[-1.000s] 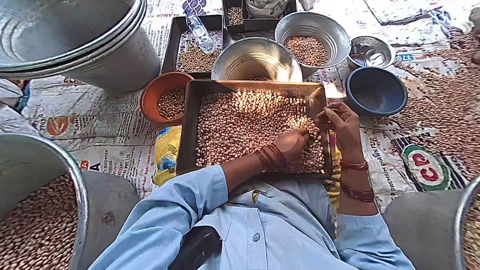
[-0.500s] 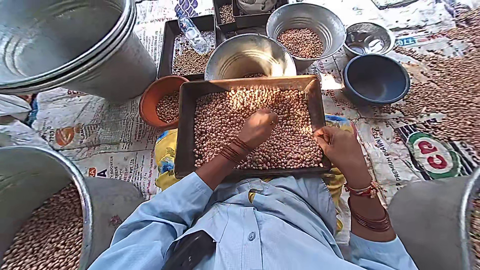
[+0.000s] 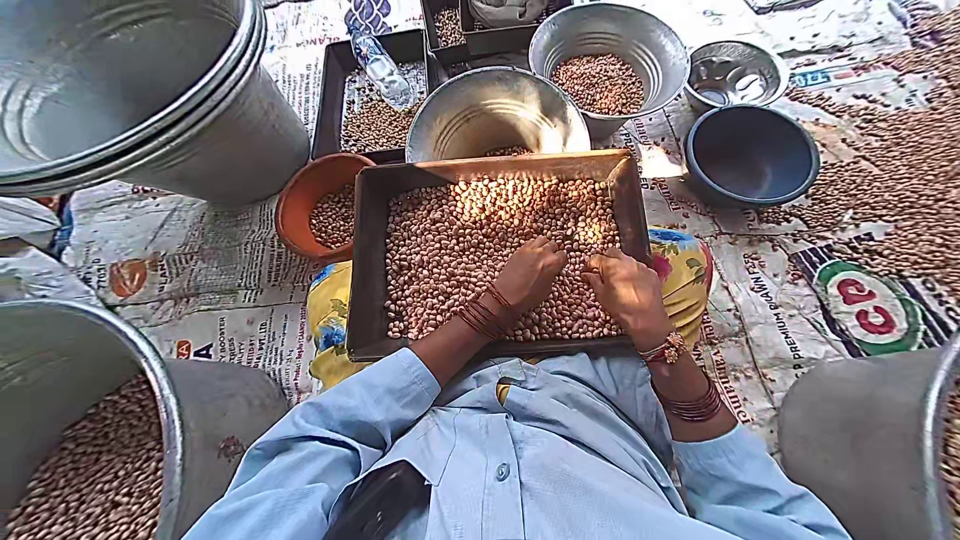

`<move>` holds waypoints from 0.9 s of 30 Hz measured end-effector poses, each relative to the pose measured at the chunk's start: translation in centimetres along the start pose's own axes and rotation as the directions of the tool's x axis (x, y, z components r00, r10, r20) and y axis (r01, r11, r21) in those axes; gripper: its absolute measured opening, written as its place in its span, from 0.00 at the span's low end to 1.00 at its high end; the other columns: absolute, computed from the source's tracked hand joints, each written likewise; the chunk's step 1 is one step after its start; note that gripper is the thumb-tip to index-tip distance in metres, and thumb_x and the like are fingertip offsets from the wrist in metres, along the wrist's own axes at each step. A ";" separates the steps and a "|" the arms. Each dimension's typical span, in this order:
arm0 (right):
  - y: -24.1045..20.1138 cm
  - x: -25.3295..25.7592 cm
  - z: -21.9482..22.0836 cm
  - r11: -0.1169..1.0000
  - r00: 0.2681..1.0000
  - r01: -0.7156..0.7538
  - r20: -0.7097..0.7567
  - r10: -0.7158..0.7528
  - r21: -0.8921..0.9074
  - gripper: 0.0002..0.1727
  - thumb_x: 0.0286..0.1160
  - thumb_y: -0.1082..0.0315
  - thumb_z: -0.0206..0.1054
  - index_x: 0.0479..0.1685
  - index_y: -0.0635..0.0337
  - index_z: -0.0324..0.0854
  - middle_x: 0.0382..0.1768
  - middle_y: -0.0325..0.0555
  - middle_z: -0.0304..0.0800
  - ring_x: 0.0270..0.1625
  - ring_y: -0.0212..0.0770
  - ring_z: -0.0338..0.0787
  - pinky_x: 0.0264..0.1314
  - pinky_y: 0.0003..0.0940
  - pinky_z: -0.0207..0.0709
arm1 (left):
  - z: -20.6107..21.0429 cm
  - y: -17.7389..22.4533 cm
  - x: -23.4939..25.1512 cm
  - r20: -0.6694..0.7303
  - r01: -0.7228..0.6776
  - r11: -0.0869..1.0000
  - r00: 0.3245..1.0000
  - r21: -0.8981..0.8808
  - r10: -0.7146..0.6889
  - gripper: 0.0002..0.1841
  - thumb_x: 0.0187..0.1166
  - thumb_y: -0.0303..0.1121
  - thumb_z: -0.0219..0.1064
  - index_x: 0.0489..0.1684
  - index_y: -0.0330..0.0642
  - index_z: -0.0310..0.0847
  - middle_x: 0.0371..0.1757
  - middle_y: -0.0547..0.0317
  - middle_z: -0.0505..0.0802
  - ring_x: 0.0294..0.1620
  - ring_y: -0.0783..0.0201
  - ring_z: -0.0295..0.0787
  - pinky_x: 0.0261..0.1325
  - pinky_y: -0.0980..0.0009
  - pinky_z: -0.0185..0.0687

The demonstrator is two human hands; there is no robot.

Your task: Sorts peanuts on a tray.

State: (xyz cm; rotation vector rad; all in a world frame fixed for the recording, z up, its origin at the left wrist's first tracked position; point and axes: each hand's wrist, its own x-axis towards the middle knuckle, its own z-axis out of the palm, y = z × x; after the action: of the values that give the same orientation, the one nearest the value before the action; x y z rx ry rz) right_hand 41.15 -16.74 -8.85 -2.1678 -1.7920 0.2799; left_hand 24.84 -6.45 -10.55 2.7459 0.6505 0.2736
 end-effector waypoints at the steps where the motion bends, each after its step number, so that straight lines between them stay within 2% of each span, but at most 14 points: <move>1: -0.5 0.2 -0.1 0.999 0.998 -0.038 0.052 0.040 -0.023 0.09 0.77 0.66 0.71 0.43 0.64 0.91 0.45 0.62 0.91 0.45 0.64 0.93 0.43 0.64 0.82 | 0.1 0.2 0.0 0.009 -0.001 1.000 1.000 0.007 0.001 0.06 0.78 0.21 0.64 0.40 0.32 0.89 0.42 0.42 0.92 0.52 0.43 0.90 0.58 0.52 0.86; 6: -1.5 0.5 -0.8 0.988 0.967 -0.133 0.208 0.147 -0.077 0.12 0.80 0.64 0.69 0.48 0.64 0.90 0.49 0.61 0.92 0.54 0.63 0.92 0.52 0.62 0.80 | 0.2 0.5 0.2 0.050 -0.011 0.999 0.999 0.033 0.009 0.08 0.77 0.19 0.63 0.42 0.32 0.89 0.44 0.43 0.94 0.54 0.44 0.92 0.58 0.52 0.85; 8: -1.1 0.5 -0.8 0.990 0.966 -0.138 0.216 0.142 -0.035 0.12 0.79 0.62 0.70 0.47 0.64 0.89 0.47 0.61 0.92 0.52 0.62 0.92 0.52 0.62 0.79 | 0.0 0.7 0.3 0.084 0.021 0.999 0.996 0.033 -0.023 0.09 0.79 0.19 0.62 0.44 0.32 0.89 0.45 0.43 0.94 0.56 0.44 0.91 0.60 0.51 0.83; 10: -0.1 0.6 -0.4 0.986 0.988 -0.111 0.118 0.096 0.125 0.12 0.74 0.62 0.73 0.45 0.62 0.90 0.37 0.57 0.92 0.42 0.59 0.91 0.44 0.62 0.79 | -0.1 0.9 0.3 0.096 0.057 0.998 0.994 0.029 -0.060 0.09 0.80 0.20 0.61 0.43 0.32 0.90 0.45 0.43 0.95 0.57 0.45 0.91 0.61 0.51 0.83; 12: 0.6 0.9 -0.6 0.949 0.994 -0.112 0.029 0.108 0.295 0.11 0.72 0.64 0.74 0.48 0.59 0.87 0.31 0.51 0.89 0.33 0.52 0.88 0.36 0.58 0.78 | -0.2 1.1 0.5 0.132 0.092 0.996 0.987 0.012 -0.093 0.09 0.80 0.21 0.61 0.45 0.31 0.89 0.46 0.42 0.94 0.59 0.44 0.90 0.64 0.51 0.82; 15: 0.8 1.9 -1.7 0.933 0.990 -0.073 -0.087 0.111 0.353 0.09 0.74 0.73 0.69 0.51 0.59 0.82 0.30 0.51 0.87 0.27 0.49 0.85 0.29 0.51 0.76 | -0.4 1.6 0.7 0.168 0.122 0.992 0.978 0.016 -0.123 0.08 0.78 0.21 0.64 0.46 0.30 0.88 0.47 0.40 0.93 0.59 0.43 0.90 0.65 0.50 0.81; 17: 1.2 2.7 -2.0 0.944 0.989 -0.062 -0.104 0.101 0.323 0.07 0.73 0.75 0.67 0.47 0.58 0.84 0.28 0.52 0.84 0.23 0.50 0.82 0.23 0.50 0.74 | -0.6 2.1 0.7 0.196 0.150 0.988 0.969 0.032 -0.153 0.09 0.80 0.21 0.62 0.48 0.29 0.88 0.50 0.39 0.93 0.61 0.42 0.89 0.67 0.50 0.81; 18: 1.2 3.5 -2.0 0.959 0.992 -0.051 -0.096 0.081 0.280 0.06 0.74 0.75 0.68 0.46 0.59 0.86 0.29 0.53 0.83 0.26 0.52 0.82 0.26 0.52 0.74 | -0.8 2.3 0.7 0.215 0.165 0.986 0.962 0.036 -0.169 0.10 0.82 0.22 0.60 0.50 0.29 0.88 0.52 0.39 0.93 0.63 0.42 0.88 0.68 0.50 0.80; 21: 0.3 6.5 -2.2 0.996 0.999 0.009 -0.043 -0.005 0.086 0.09 0.79 0.72 0.67 0.51 0.62 0.90 0.45 0.61 0.90 0.47 0.63 0.91 0.45 0.63 0.82 | -1.0 2.4 0.7 0.241 0.172 0.984 0.954 0.053 -0.179 0.12 0.87 0.26 0.57 0.50 0.29 0.88 0.52 0.39 0.92 0.64 0.43 0.87 0.68 0.52 0.80; 22: 0.0 7.1 -2.2 0.999 1.000 0.015 -0.016 -0.015 0.042 0.10 0.79 0.71 0.67 0.53 0.62 0.90 0.48 0.63 0.90 0.49 0.65 0.91 0.47 0.65 0.82 | -1.0 2.3 0.7 0.246 0.168 0.985 0.954 0.032 -0.171 0.12 0.88 0.27 0.57 0.49 0.29 0.88 0.52 0.40 0.92 0.64 0.43 0.87 0.68 0.52 0.80; 23: -0.2 7.5 -2.2 1.000 1.000 0.010 0.011 -0.010 0.013 0.10 0.79 0.71 0.68 0.53 0.62 0.89 0.49 0.64 0.89 0.50 0.66 0.90 0.47 0.65 0.81 | -1.1 1.9 0.7 0.221 0.164 0.986 0.963 -0.016 -0.157 0.11 0.86 0.27 0.59 0.47 0.30 0.88 0.50 0.41 0.93 0.62 0.44 0.89 0.67 0.51 0.81; 25: -0.1 7.2 -2.0 1.000 1.000 0.009 0.026 -0.009 -0.017 0.08 0.75 0.71 0.72 0.49 0.62 0.89 0.46 0.64 0.88 0.46 0.66 0.90 0.41 0.65 0.82 | -1.2 0.4 0.3 0.074 0.186 0.957 0.982 -0.224 -0.173 0.07 0.79 0.27 0.67 0.39 0.33 0.89 0.40 0.45 0.94 0.49 0.47 0.93 0.55 0.48 0.86; 27: 0.7 5.8 -1.6 0.999 0.999 0.031 0.020 -0.030 -0.025 0.09 0.69 0.71 0.76 0.46 0.60 0.88 0.41 0.62 0.86 0.38 0.64 0.89 0.33 0.62 0.81 | -2.4 -1.2 -0.1 -0.040 0.277 0.845 0.943 -0.458 -0.331 0.06 0.75 0.27 0.70 0.45 0.38 0.89 0.32 0.49 0.93 0.32 0.53 0.91 0.39 0.50 0.87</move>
State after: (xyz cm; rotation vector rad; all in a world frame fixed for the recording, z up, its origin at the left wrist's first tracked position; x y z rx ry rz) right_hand 43.45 -11.35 -7.34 -2.1600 -1.8472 0.2734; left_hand 23.67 -4.91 -8.72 2.1601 0.9150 0.4511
